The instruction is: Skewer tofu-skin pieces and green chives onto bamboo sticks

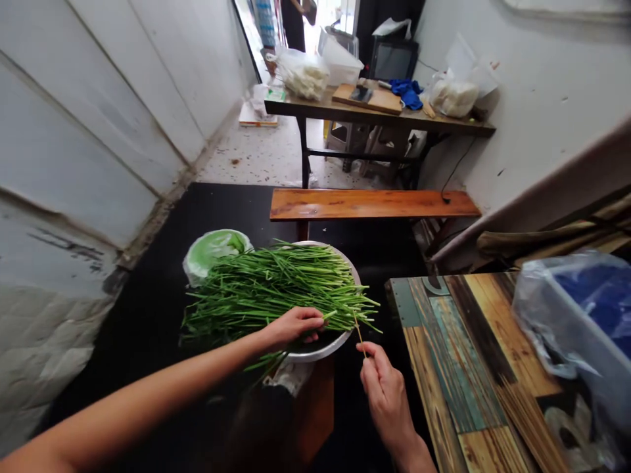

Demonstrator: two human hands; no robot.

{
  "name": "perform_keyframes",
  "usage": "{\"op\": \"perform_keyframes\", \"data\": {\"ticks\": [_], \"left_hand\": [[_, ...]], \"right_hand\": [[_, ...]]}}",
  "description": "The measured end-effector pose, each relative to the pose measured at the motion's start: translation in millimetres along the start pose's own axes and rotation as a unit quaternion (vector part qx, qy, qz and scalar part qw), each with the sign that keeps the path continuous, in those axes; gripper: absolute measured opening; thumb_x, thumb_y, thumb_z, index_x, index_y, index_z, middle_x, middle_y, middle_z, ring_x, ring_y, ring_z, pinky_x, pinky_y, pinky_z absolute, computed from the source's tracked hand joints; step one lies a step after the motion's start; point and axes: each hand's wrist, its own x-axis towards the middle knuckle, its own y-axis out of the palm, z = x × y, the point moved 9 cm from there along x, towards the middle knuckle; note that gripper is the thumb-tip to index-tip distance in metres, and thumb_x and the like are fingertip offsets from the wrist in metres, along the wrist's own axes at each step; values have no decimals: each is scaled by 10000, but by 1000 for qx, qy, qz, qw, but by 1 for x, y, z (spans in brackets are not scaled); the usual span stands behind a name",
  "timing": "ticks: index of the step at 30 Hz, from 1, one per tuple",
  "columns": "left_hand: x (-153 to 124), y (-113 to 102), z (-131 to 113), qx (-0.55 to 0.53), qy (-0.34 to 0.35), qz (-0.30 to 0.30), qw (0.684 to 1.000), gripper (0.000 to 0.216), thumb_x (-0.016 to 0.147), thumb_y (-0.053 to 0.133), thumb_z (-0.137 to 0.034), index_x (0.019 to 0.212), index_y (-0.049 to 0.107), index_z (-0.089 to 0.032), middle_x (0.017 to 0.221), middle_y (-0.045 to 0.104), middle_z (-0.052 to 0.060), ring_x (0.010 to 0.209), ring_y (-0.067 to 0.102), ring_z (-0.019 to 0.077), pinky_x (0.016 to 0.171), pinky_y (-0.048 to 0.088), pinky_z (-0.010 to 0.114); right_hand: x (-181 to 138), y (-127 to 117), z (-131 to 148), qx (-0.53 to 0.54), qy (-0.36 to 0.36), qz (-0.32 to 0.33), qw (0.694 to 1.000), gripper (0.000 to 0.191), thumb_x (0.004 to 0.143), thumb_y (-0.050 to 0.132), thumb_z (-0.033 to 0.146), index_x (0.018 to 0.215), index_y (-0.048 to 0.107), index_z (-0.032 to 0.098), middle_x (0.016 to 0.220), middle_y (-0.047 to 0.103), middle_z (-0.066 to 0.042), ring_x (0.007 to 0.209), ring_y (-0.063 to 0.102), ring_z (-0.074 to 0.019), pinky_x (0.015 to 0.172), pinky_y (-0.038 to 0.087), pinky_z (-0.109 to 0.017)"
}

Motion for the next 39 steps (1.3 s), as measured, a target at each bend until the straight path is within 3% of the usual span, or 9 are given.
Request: {"op": "perform_keyframes", "data": {"ticks": [4,9,16,21,23,27,30,34,39], "left_hand": [[6,17,-3,-74,-25,4,997,423,624,713,-486,797,558,-132,657,601,2,569,588,108,580,453,246],[6,22,-14,-94,16,-55,994,405,618,722,-454,812,577,-129,618,560,-21,525,532,75,518,382,207],[-5,12,-30,-23,94,-122,988,341,654,682,-430,786,608,-126,632,543,-25,531,481,68,508,333,203],[-21,28,-41,75,121,-154,978,231,751,580,-336,787,615,-110,651,578,-5,544,497,79,506,344,192],[-37,43,-50,167,159,-183,956,225,790,534,-318,805,632,-116,635,582,-9,563,506,91,532,371,197],[-72,83,-68,363,245,-223,871,220,824,513,-284,897,669,-148,745,646,13,710,560,130,670,419,212],[-85,100,-68,454,253,-227,824,213,838,508,-248,920,677,-148,858,681,43,799,583,152,747,420,222],[-87,91,-65,531,219,-227,786,223,851,489,-232,928,676,-138,869,696,52,788,600,150,749,424,219],[-94,68,-88,625,220,-192,724,227,853,486,-234,941,675,-143,898,695,51,806,604,150,756,414,212]], "right_hand": [[3,-11,-12,13,11,-8,1000,332,917,340,357,1043,572,156,570,513,31,443,457,-97,453,362,-193],[5,3,-23,73,27,-32,996,322,899,338,341,983,582,148,490,389,70,420,401,-93,417,326,-185],[7,-14,-31,74,27,-56,995,324,874,351,371,984,578,168,508,407,70,436,409,-102,440,322,-196],[12,-33,-31,42,10,-102,994,313,844,350,330,956,589,161,515,483,52,446,438,-106,472,335,-198],[13,-33,-34,19,0,-112,994,322,829,341,309,947,598,154,558,541,26,475,465,-116,501,347,-207],[12,-23,-39,-9,-16,-112,994,330,811,334,267,926,616,140,667,615,-25,550,506,-135,558,357,-225],[12,-14,-43,-10,-22,-101,995,304,799,348,224,895,622,133,706,625,-44,593,525,-141,584,354,-228],[14,-5,-47,2,-28,-77,997,238,794,376,189,842,606,154,648,600,-19,574,538,-130,570,356,-211],[17,8,-53,36,-12,-39,999,215,797,347,155,823,558,178,495,523,50,384,485,-95,459,334,-188]]}}
